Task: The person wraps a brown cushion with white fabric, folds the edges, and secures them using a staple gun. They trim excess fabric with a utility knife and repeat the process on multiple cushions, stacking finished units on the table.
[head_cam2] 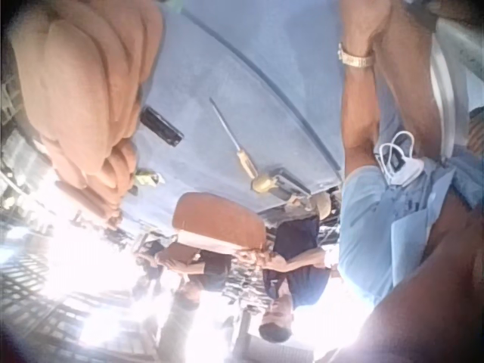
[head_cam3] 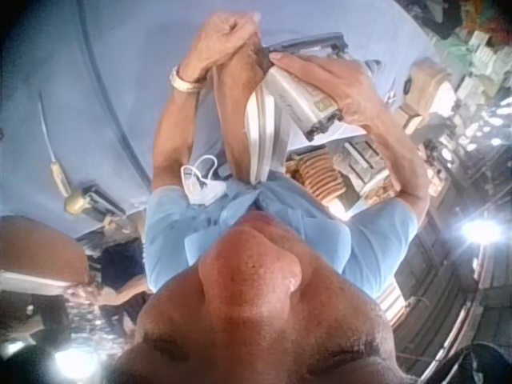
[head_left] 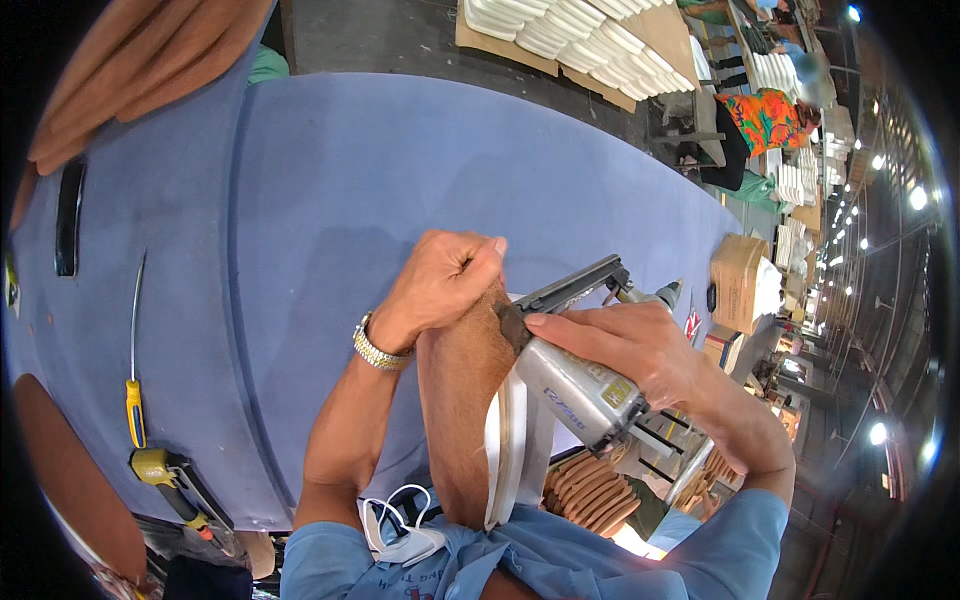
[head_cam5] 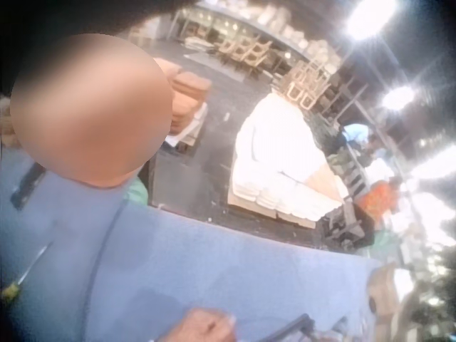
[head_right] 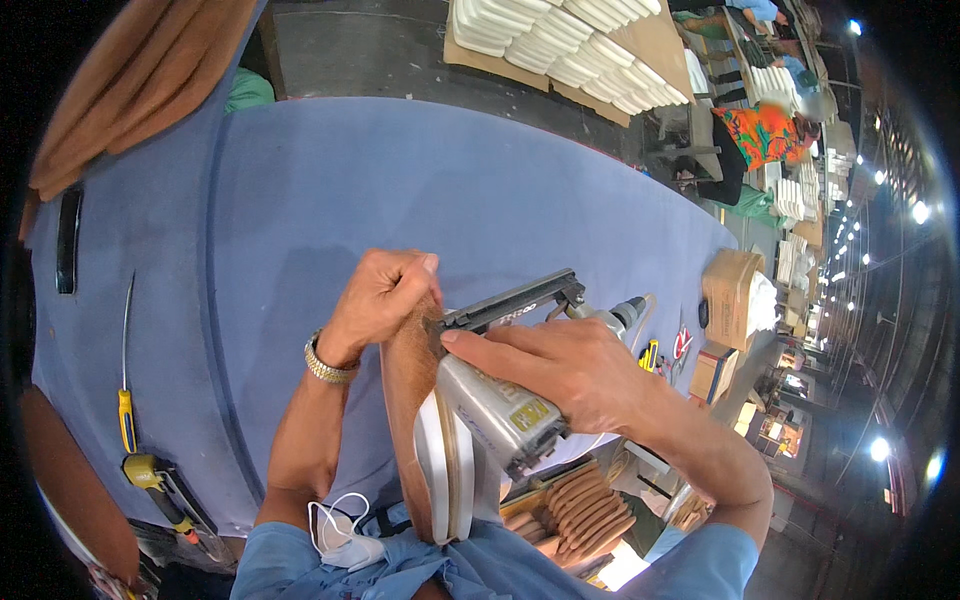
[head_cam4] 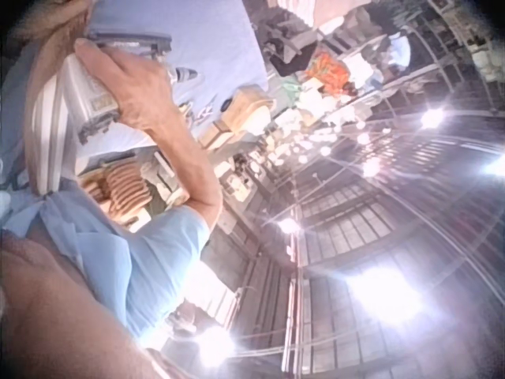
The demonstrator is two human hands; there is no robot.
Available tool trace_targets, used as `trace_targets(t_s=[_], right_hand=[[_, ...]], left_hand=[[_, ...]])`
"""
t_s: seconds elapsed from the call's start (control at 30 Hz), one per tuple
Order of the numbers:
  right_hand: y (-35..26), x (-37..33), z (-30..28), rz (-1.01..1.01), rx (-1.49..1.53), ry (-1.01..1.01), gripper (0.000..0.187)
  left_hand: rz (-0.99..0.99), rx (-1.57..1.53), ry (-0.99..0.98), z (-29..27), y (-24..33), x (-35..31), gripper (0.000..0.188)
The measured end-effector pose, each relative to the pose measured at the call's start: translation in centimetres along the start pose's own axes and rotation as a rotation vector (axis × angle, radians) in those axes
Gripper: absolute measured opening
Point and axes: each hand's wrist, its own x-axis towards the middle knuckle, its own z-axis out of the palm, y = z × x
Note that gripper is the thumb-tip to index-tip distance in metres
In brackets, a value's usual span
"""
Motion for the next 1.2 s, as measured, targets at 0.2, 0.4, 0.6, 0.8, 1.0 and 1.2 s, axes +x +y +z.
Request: trace_targets(t_s=[0.2,0.4,0.6,0.8,1.0,1.2], right_hand=[[0.8,1.2,-0.5,0.088,0.198,-0.095,0.1],[0.5,2.7,-2.4,0.181,0.294,-0.176,0.089],[0.2,3.5,-2.4,0.241,0.218,-0.239,0.086],[1.5,3.3,-0.8,0.203,0.179,-0.206,0.114],[0.8,2.9,-0.4,0.192,0.224,-0.137,0.118],[1.2,3.3,-0.9,0.152,0.245,-0.156,0.115]], left_hand=[[0.043,0.044,-0.009,-0.1,0.5,0.7,0.05],[0.056,0.103,-0.012,0.1,0.3,1.2,0.052],[-0.027,0.135,-0.074,-0.4,0.7,1.9,0.06],[-0.054,0.161,-0.134,-1.4,1.4,2.2,0.065],[0.013,-0.118,-0.371,-2.8,-0.2,3.6,0.079],[-0.078,0.087,-0.342,-2.6,0.8,4.2,0.079]])
